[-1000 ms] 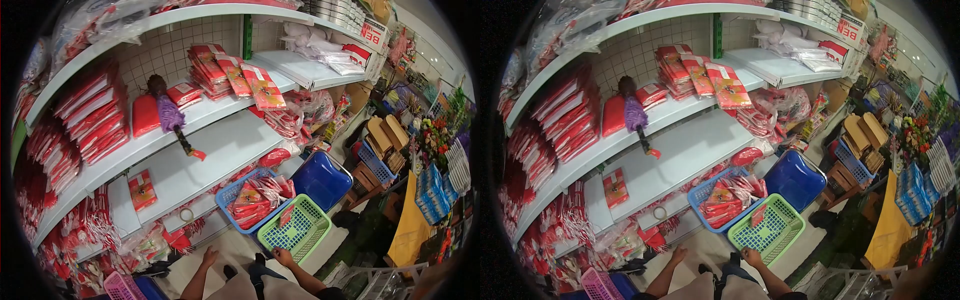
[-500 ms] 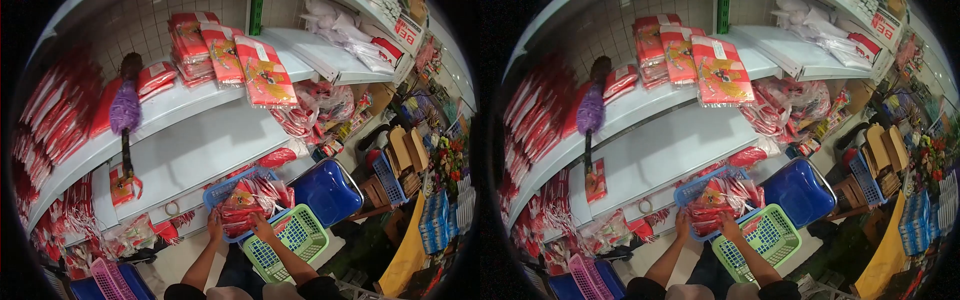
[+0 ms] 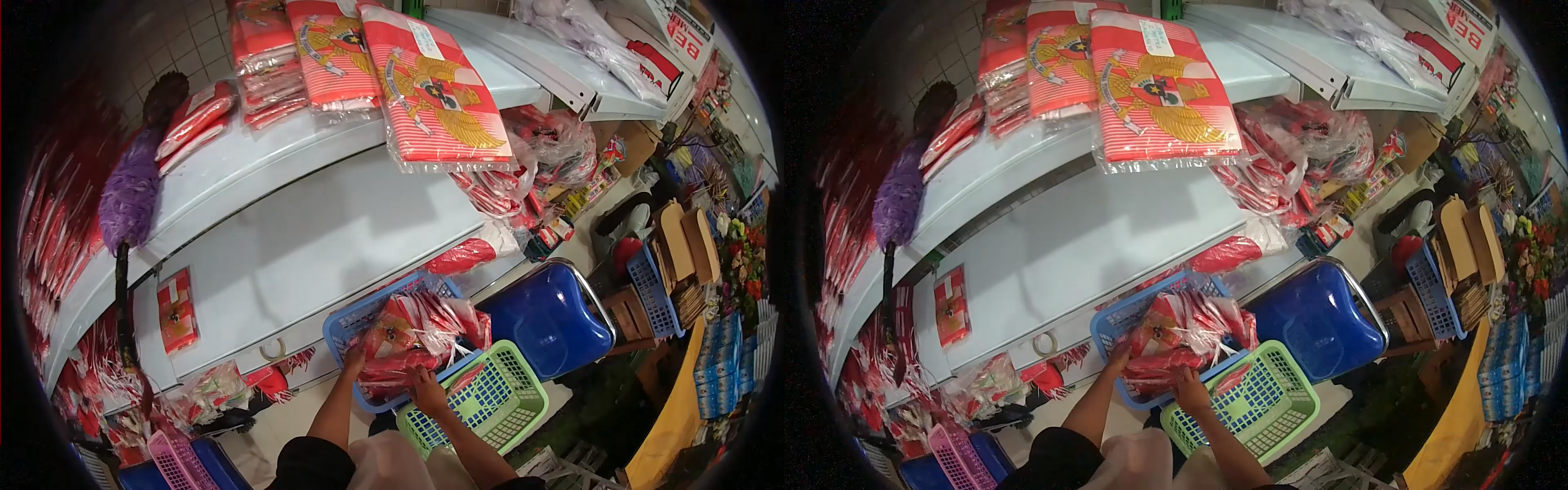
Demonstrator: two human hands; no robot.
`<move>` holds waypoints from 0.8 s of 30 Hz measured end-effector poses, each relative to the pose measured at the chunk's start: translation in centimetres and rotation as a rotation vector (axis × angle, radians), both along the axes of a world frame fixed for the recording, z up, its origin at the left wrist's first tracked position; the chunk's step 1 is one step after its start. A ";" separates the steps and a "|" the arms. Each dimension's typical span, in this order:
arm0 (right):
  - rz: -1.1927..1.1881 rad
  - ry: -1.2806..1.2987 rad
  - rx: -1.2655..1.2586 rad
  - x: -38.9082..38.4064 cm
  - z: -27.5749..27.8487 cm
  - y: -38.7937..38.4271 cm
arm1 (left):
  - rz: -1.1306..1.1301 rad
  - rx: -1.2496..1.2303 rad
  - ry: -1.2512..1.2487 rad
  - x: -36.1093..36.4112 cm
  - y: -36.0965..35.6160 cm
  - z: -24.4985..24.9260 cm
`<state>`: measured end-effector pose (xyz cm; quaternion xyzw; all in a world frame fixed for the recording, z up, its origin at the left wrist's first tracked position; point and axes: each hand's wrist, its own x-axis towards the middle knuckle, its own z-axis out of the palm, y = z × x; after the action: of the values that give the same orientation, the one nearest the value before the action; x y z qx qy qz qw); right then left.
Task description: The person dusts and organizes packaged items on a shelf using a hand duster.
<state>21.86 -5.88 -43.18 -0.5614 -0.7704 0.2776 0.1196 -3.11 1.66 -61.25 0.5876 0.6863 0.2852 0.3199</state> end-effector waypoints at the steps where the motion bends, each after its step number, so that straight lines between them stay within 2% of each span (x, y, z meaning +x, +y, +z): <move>1: -0.004 0.007 0.001 0.0 0.0 0.2 | 0.001 -0.066 -0.020 0.5 0.0 1.3; 5: -0.033 0.019 -0.040 0.1 -0.3 0.5 | 0.106 -0.357 -0.067 1.4 -0.2 4.5; 9: -0.045 -0.009 -0.029 0.1 -0.1 0.1 | -0.028 -0.038 0.195 2.3 -0.7 5.9; 11: -0.051 -0.011 0.023 0.0 -0.3 -0.1 | -0.007 0.166 0.349 3.6 -1.2 11.0; 14: -0.057 -0.008 -0.005 0.2 -0.5 -0.4 | -0.077 0.284 0.067 3.7 -0.8 11.4; 15: -0.046 0.003 0.002 0.5 -0.5 -0.2 | -0.041 0.201 -0.028 3.7 -0.4 11.8; 17: -0.028 0.037 0.011 0.7 -1.4 -0.4 | 0.020 0.035 -0.211 3.7 0.1 18.1; 18: -0.024 0.067 -0.001 0.8 -1.0 -0.4 | -0.014 0.019 -0.210 4.0 0.1 24.0; 21: -0.033 0.164 -0.058 1.1 -4.9 0.7 | -0.107 0.123 -0.244 3.1 -0.4 27.4; 22: -0.043 0.454 0.035 1.0 -4.7 1.4 | -0.159 0.310 -0.265 3.3 -0.9 29.4; 24: -0.384 0.951 -0.485 0.0 -0.5 3.5 | -0.069 0.158 -0.594 3.4 -2.5 32.8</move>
<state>21.87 -2.40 -43.66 -0.5160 -0.4301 0.6422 0.3692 0.26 -0.85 -28.45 0.5244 0.5183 0.4860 0.4692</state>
